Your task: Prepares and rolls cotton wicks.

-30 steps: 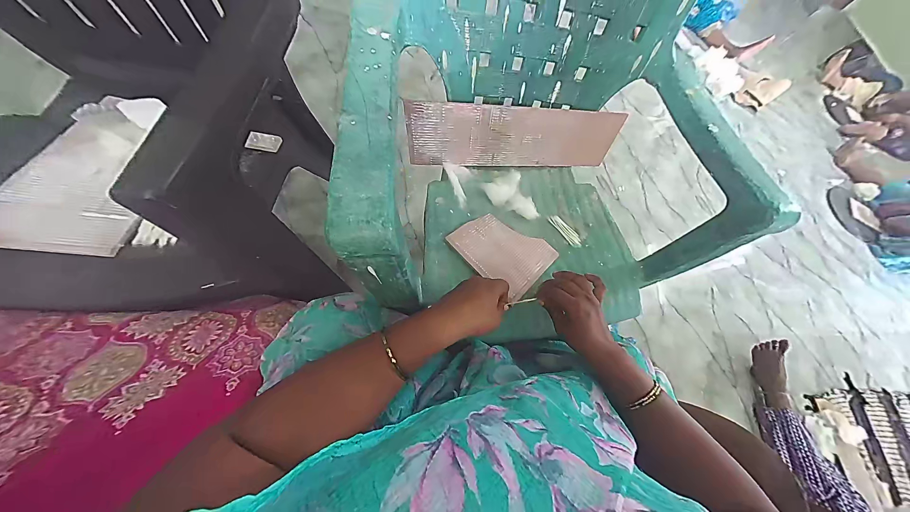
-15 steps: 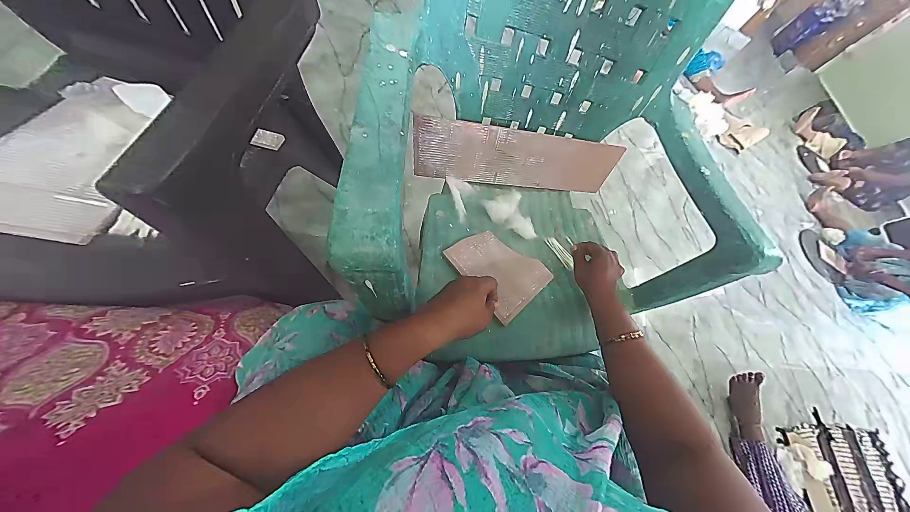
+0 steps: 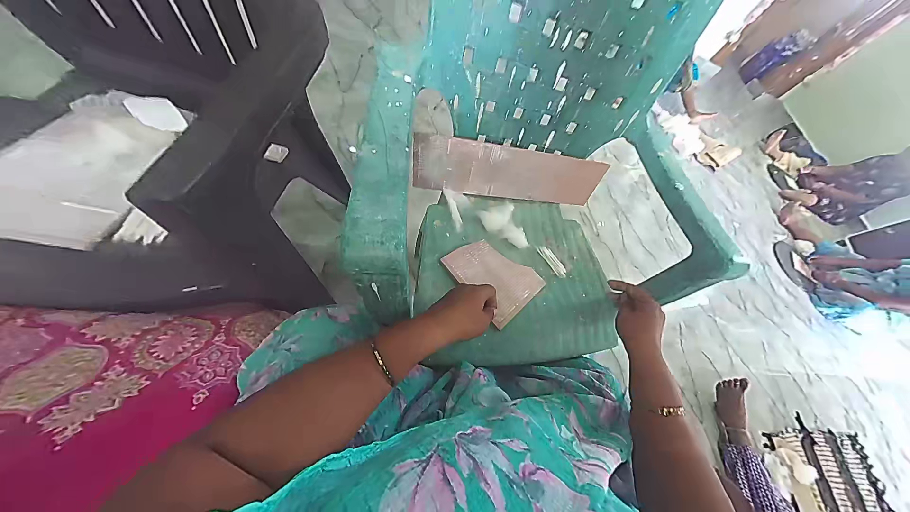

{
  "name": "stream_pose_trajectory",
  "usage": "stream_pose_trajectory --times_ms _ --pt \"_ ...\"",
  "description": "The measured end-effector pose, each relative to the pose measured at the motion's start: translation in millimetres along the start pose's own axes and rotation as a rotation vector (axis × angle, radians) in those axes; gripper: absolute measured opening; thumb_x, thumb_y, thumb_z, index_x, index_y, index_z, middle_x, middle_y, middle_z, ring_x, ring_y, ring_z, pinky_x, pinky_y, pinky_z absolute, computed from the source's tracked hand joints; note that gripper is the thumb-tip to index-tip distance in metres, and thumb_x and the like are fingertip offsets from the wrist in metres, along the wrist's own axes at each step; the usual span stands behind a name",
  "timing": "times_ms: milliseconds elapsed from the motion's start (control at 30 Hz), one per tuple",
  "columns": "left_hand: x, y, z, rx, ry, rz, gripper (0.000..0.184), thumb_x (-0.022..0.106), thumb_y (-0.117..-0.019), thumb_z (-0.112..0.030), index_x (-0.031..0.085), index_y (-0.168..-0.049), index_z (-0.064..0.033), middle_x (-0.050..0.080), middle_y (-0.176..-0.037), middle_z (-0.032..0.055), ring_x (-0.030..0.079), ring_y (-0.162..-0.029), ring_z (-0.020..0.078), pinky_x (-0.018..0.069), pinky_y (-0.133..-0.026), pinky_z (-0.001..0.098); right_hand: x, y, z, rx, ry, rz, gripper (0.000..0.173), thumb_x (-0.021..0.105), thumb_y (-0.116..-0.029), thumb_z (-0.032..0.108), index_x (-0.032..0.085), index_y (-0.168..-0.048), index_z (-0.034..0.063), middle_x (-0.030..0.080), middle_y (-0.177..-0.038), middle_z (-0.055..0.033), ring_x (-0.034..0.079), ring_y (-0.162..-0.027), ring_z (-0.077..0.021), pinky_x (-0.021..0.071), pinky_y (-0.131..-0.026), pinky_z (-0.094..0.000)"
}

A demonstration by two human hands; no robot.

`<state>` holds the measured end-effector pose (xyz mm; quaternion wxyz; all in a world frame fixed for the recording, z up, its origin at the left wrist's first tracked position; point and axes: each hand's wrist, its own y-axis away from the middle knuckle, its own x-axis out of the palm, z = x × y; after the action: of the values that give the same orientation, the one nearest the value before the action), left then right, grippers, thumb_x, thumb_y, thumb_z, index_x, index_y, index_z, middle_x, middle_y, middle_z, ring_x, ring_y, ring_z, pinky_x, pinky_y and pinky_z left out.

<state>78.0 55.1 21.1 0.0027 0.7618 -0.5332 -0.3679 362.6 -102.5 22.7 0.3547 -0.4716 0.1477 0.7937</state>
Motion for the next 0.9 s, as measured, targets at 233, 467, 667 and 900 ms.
stream_pose_trajectory --times_ms 233,467,667,900 --pt "19.2 4.0 6.8 -0.003 -0.136 -0.044 0.033 0.049 -0.1077 -0.022 0.064 -0.124 0.0023 0.068 -0.113 0.0235 0.066 -0.108 0.0381 0.0499 -0.098 0.0574 -67.5 62.9 -4.0 0.063 0.057 -0.198 0.033 0.065 -0.1009 0.032 0.076 -0.100 0.0008 0.073 -0.087 -0.0178 0.069 -0.077 -0.0319 0.0534 -0.077 -0.0552" --pt "49.9 13.6 12.5 -0.039 -0.261 -0.111 0.035 0.052 -0.1076 -0.025 0.064 -0.130 -0.0013 0.069 -0.119 0.0216 0.066 -0.114 0.0364 0.0494 -0.103 0.0561 -146.1 107.2 -10.0 -0.294 -0.086 -0.607 0.087 0.076 -0.0846 0.021 0.035 -0.160 0.0102 0.031 -0.166 -0.0184 0.024 -0.153 -0.0457 0.0234 -0.112 -0.0765" --pt "66.7 17.2 17.0 0.011 -0.433 -0.188 0.039 0.043 -0.1109 -0.024 0.067 -0.122 0.0043 0.068 -0.117 0.0268 0.065 -0.114 0.0410 0.0477 -0.103 0.0581 -250.3 202.6 54.9 -0.767 -0.503 -0.938 0.083 0.073 -0.0931 0.023 0.025 -0.158 0.0020 0.043 -0.158 -0.0086 0.043 -0.145 -0.0184 0.0437 -0.114 -0.0378" --pt "87.5 35.2 20.5 0.125 -0.506 -0.267 0.045 0.036 -0.1115 -0.024 0.060 -0.138 0.0024 0.069 -0.123 0.0275 0.066 -0.118 0.0440 0.0480 -0.103 0.0616 -313.0 283.5 89.7 -1.233 -0.700 -0.939 0.088 0.089 -0.0737 0.022 0.037 -0.138 -0.0083 0.057 -0.137 -0.0170 0.058 -0.127 -0.0269 0.0533 -0.104 -0.0373"
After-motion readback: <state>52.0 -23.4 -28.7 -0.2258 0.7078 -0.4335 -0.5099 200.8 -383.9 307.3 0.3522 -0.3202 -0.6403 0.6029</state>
